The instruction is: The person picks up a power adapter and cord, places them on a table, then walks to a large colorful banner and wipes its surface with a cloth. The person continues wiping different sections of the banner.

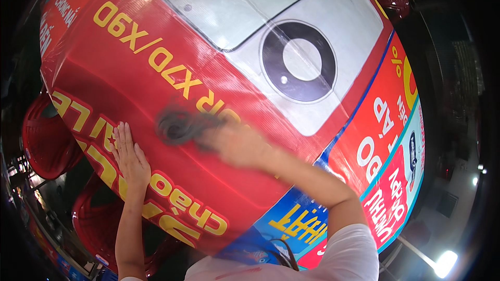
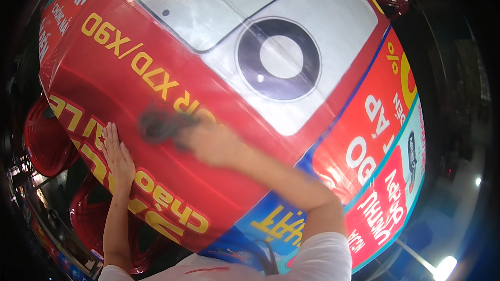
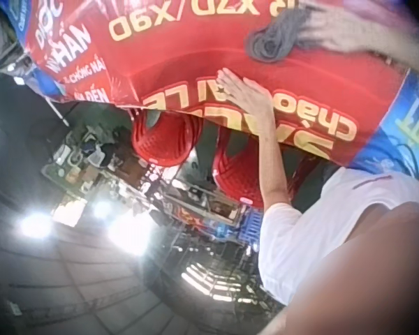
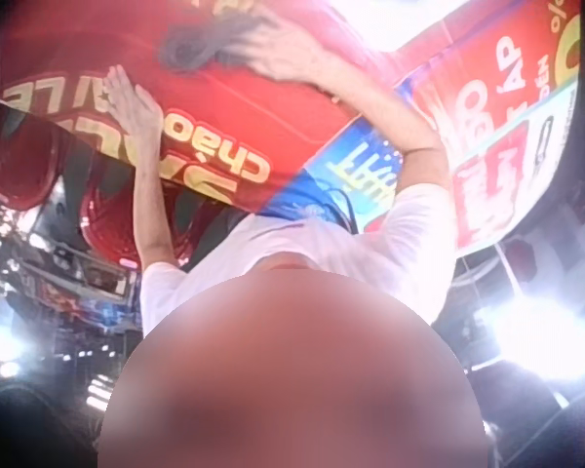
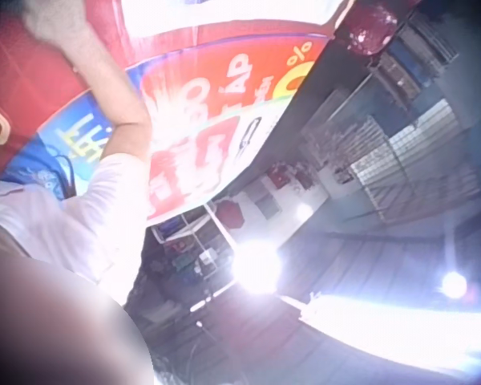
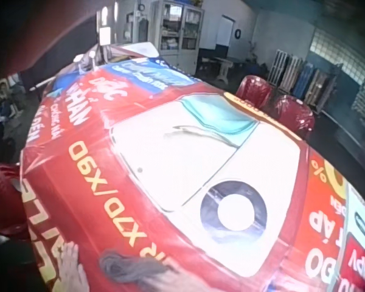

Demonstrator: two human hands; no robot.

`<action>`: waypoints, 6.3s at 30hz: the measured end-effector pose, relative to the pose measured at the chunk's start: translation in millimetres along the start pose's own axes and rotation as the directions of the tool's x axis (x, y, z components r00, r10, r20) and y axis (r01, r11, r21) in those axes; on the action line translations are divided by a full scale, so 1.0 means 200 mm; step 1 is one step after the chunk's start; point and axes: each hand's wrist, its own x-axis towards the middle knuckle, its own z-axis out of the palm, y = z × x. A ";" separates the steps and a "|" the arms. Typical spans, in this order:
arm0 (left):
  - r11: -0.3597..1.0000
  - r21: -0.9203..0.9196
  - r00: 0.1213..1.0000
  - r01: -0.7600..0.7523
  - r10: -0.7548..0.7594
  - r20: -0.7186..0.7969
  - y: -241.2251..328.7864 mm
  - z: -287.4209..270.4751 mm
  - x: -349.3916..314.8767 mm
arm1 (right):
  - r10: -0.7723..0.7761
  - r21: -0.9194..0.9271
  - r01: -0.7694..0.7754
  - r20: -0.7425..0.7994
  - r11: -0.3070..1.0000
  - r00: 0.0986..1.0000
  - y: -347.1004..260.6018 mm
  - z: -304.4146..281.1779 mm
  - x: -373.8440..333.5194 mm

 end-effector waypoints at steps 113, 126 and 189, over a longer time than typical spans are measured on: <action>0.883 -0.174 0.838 -0.436 0.469 0.280 0.80 -0.01 -0.02 | 0.225 -0.550 -0.399 -0.357 0.733 0.906 1.12 -0.90 -0.76; 0.798 -0.488 0.934 -0.352 0.335 -0.126 0.68 -0.09 0.31 | 0.524 0.187 -0.507 -0.511 0.842 0.682 0.85 -0.67 0.33; 0.998 0.064 0.976 -0.018 0.032 -0.214 0.31 0.15 0.83 | -0.297 -0.109 0.292 -0.033 0.950 0.954 0.34 -0.24 0.52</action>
